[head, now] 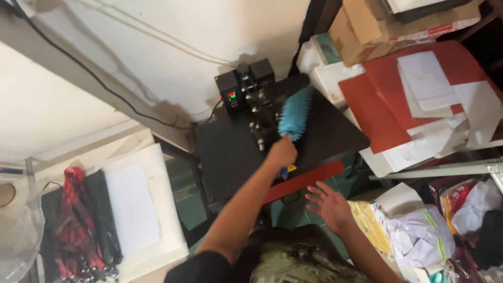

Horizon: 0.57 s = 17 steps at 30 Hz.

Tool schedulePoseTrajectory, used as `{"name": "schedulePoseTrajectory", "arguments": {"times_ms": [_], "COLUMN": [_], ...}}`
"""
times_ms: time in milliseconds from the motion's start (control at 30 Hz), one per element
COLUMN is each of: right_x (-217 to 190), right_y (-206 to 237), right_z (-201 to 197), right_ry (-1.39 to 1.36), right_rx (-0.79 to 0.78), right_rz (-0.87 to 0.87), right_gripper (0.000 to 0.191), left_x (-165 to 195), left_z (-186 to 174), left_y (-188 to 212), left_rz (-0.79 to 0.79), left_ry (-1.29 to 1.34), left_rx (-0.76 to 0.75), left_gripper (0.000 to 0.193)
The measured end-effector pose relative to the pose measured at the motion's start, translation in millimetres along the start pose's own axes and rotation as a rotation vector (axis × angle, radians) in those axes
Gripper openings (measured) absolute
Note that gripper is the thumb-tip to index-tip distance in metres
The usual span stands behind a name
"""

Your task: The person organizes printed strips and sheets on a workbench, folding and stacking them. They then use a blue duster to wipe the surface of a heat press machine and the workbench area.

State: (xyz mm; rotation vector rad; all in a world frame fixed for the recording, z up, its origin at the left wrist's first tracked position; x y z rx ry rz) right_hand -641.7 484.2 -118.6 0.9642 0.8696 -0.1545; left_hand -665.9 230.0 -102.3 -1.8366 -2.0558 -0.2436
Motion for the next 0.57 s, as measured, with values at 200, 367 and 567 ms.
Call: {"name": "schedulePoseTrajectory", "arguments": {"times_ms": [200,367,567], "right_x": [11.4,-14.3,-59.9], "right_y": [-34.3,-48.0,-68.6], "right_z": [-33.8,-108.3,-206.8], "right_ry": [0.018,0.186,0.323], "right_rx": [-0.264,-0.291,-0.253], "right_rz": [0.024,0.22,0.277], "right_gripper": [0.052,0.049,0.051], "left_x": [77.3,105.1,47.2], "left_z": [20.6,-7.5,52.8], "left_y": [-65.0,-73.2,-63.0], "left_rz": [-0.371,-0.216,-1.075], "left_ry": [0.502,0.703,0.456], "left_rx": [-0.372,-0.067,-0.05], "left_gripper": [0.04,0.039,0.08]}}
Point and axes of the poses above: each hand's wrist, its own y-axis away from the middle knuckle, its own z-axis out of the palm, x = y × z, the point moved 4 cm from there along -y, towards the middle knuckle, and after that the axes turned 12 degrees about y, right-handed, at the moved point
